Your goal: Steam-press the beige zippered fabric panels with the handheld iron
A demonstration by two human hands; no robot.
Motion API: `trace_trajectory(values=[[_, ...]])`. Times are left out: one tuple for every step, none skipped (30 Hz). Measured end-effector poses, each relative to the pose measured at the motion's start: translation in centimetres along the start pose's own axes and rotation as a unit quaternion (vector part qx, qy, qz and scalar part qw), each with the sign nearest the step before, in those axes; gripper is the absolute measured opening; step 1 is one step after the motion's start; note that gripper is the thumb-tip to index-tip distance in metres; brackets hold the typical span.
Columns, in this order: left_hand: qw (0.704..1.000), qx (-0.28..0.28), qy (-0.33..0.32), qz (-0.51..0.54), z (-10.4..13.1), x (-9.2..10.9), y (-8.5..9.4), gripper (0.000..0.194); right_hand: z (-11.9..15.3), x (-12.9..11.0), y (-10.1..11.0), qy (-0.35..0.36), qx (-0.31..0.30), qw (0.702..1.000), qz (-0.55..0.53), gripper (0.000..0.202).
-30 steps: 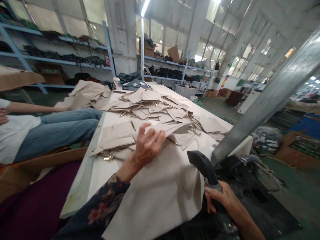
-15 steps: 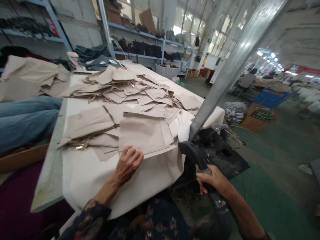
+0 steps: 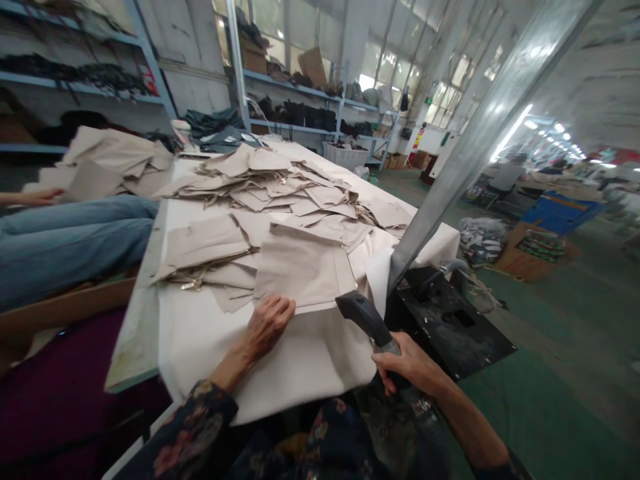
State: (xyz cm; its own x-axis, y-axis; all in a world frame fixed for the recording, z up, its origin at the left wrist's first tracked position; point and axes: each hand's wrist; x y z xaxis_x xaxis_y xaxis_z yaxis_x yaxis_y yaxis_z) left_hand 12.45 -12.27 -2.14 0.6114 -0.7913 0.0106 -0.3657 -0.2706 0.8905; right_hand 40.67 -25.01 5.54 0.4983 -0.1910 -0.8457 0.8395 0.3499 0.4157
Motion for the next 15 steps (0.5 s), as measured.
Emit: trace_trajectory(values=[[1.0,-0.003,0.004,0.002,0.0,0.0,-0.1,0.022,-0.5,-0.1,0.0,0.0,0.0,1.0,0.004,0.022],[1.0,-0.005,0.01,0.004,0.0,0.0,-0.2,0.023,-0.9,-0.2,0.0,0.0,0.001,1.0,0.006,0.023],[1.0,-0.007,0.018,0.007,0.0,0.0,-0.3,0.023,-1.3,-0.3,0.1,-0.001,0.003,1.0,0.009,0.024],[0.999,-0.006,0.031,0.012,-0.1,0.1,-0.4,0.021,-1.6,-0.4,0.3,-0.002,0.006,1.0,0.013,0.025],[0.999,-0.001,0.048,0.019,-0.2,0.0,-0.3,0.02,-1.8,-0.6,0.5,-0.003,0.008,1.0,0.017,0.027],[0.997,0.008,0.068,0.028,-0.3,-0.1,-0.2,0.02,-1.8,-0.8,0.9,-0.001,0.013,1.0,0.022,0.028],[0.995,0.021,0.095,0.039,-0.6,-0.3,0.2,0.021,-1.6,-1.0,1.4,0.002,0.019,0.999,0.028,0.029],[0.99,0.041,0.125,0.049,-0.8,-0.7,0.8,0.022,-1.4,-1.3,1.9,0.006,0.028,0.999,0.038,0.031],[0.984,0.065,0.156,0.062,-1.1,-1.3,1.7,0.024,-1.0,-1.6,2.5,0.011,0.039,0.998,0.05,0.033],[0.975,0.094,0.187,0.075,-1.3,-2.2,2.8,0.025,-0.6,-1.9,3.1,0.016,0.053,0.996,0.064,0.034],[0.963,0.126,0.221,0.087,-1.5,-3.3,4.3,0.025,-0.2,-2.2,3.7,0.02,0.06,0.995,0.076,0.036],[0.949,0.158,0.255,0.1,-1.5,-4.6,6.0,0.025,0.1,-2.4,4.3,0.023,0.065,0.994,0.085,0.038],[0.928,0.196,0.298,0.108,-1.3,-6.1,8.0,0.025,0.4,-2.6,4.7,0.022,0.068,0.993,0.093,0.04],[0.899,0.234,0.354,0.106,-1.0,-7.6,10.0,0.026,0.6,-2.7,5.0,0.02,0.071,0.992,0.1,0.041],[0.865,0.272,0.409,0.101,-0.4,-9.1,11.9,0.031,0.7,-2.8,5.1,0.017,0.077,0.992,0.103,0.042]])
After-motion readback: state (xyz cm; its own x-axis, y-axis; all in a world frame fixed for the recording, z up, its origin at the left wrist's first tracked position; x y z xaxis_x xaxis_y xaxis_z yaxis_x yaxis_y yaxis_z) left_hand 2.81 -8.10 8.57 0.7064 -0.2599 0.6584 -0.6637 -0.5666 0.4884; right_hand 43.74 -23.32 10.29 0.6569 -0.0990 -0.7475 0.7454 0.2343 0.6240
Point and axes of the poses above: each hand's wrist, its own z-axis away from the middle knuckle, its own y-axis out of the back of the hand, x = y × z, and after that the axes turned 14 degrees about z, right-handed
